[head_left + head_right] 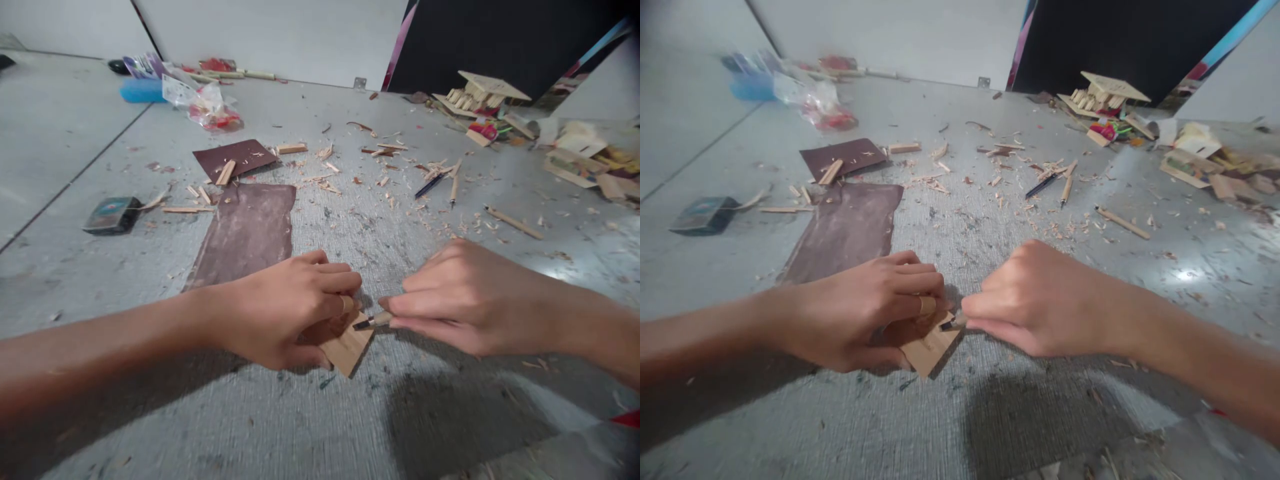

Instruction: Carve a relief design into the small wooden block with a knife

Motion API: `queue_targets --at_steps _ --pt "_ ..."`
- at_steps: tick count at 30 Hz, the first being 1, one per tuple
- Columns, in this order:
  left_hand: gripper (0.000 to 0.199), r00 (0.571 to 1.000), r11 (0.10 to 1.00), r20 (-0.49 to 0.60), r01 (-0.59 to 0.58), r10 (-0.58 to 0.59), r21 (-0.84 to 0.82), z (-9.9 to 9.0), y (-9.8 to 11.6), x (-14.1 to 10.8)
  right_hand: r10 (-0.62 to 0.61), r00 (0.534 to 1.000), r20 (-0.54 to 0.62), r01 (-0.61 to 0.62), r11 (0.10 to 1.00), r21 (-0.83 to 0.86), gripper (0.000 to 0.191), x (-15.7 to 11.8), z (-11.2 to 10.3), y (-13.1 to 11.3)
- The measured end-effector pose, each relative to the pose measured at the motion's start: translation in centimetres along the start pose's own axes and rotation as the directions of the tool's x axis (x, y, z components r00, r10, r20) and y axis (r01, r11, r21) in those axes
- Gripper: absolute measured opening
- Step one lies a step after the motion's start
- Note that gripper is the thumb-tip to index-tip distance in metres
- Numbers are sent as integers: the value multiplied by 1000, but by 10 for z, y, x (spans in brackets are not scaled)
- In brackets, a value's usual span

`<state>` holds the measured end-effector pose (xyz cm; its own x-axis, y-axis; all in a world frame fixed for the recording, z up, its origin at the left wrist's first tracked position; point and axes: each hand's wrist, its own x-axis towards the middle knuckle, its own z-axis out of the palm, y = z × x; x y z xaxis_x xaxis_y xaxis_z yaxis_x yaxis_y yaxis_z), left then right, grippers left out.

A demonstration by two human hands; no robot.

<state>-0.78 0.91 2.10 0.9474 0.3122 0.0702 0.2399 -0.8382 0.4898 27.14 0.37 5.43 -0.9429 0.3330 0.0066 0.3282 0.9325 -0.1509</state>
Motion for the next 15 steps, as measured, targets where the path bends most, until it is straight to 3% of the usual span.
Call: queue_targets --at_steps 5,15 --pt "20 999 1000 -17 -29 29 10 2 -2 0 12 1000 -7 -11 999 40 32 1 3 0" --pt "20 1000 999 15 10 -9 -33 1 -2 3 156 987 -25 -147 965 216 38 -8 15 -5"
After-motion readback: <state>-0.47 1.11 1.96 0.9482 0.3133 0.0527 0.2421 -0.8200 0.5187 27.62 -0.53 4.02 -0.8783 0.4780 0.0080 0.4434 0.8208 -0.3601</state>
